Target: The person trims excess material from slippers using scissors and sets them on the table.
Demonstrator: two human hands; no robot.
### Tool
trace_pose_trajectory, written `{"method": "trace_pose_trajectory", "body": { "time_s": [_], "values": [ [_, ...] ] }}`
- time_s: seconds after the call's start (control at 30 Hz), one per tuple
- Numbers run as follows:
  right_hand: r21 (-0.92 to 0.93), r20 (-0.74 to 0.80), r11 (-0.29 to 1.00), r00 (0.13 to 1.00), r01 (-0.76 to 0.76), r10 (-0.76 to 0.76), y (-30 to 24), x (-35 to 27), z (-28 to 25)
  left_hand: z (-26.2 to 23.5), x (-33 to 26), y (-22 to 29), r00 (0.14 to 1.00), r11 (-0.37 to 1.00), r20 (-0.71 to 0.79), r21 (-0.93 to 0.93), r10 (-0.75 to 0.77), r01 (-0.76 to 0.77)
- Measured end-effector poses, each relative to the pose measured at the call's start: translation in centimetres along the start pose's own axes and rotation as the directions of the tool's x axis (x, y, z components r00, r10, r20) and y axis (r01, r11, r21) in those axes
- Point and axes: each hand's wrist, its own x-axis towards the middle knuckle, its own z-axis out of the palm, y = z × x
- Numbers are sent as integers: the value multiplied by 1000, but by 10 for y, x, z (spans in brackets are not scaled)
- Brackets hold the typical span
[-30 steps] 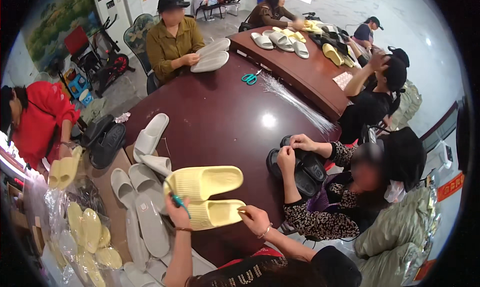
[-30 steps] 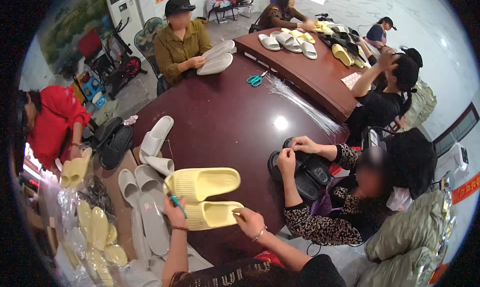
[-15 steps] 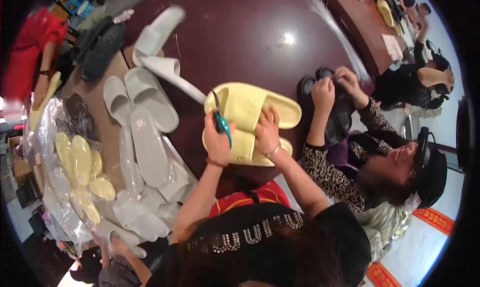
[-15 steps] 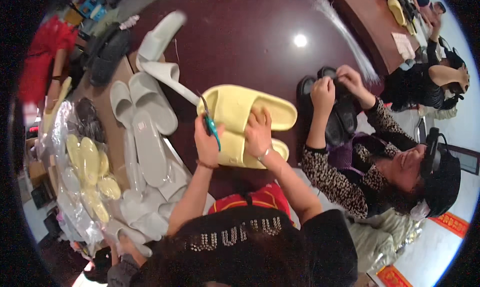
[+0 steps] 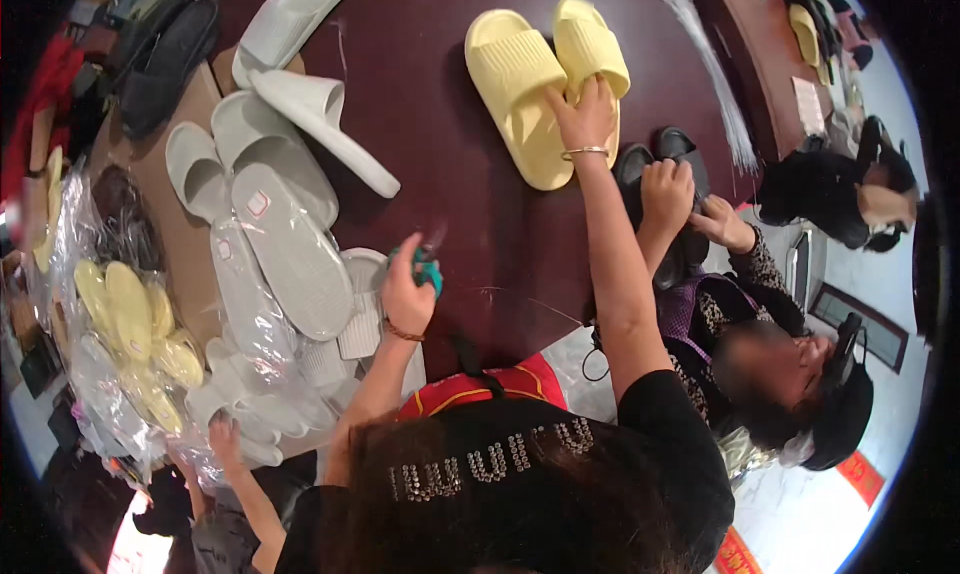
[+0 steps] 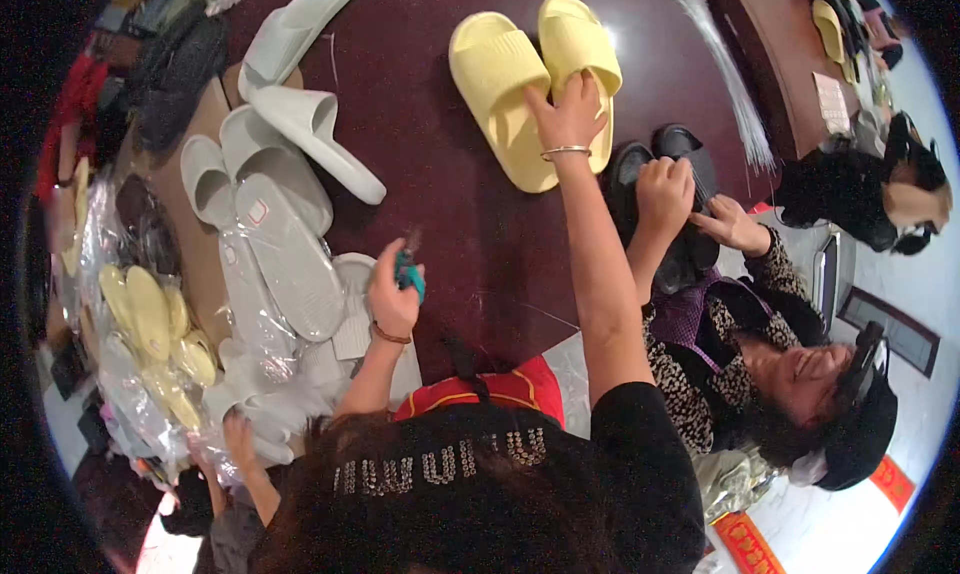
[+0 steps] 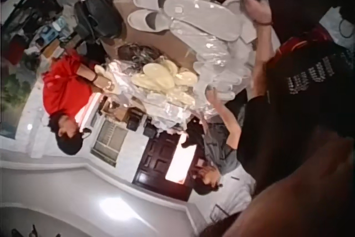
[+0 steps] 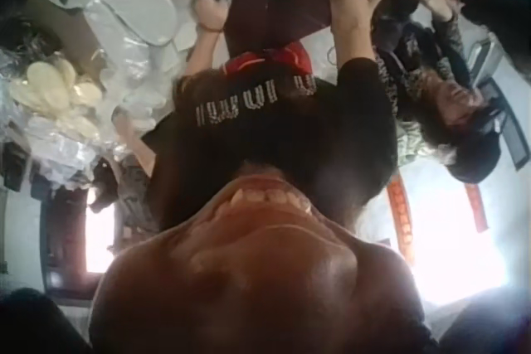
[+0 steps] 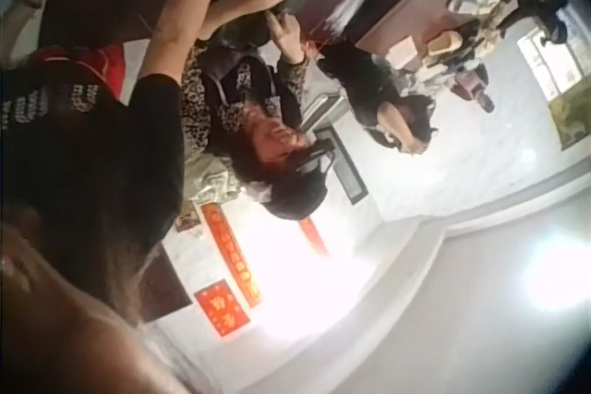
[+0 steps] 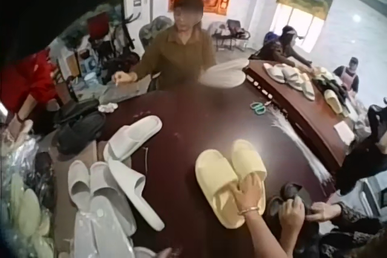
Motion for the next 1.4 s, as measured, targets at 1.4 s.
{"method": "trace_pose_trajectory", "body": {
  "time_s": [1.4],
  "values": [
    [396,522,704,487,590,-701,-202,-278,-28,-158,-180,-120,580,943,-762,-119,-288,311]
  ]
}}
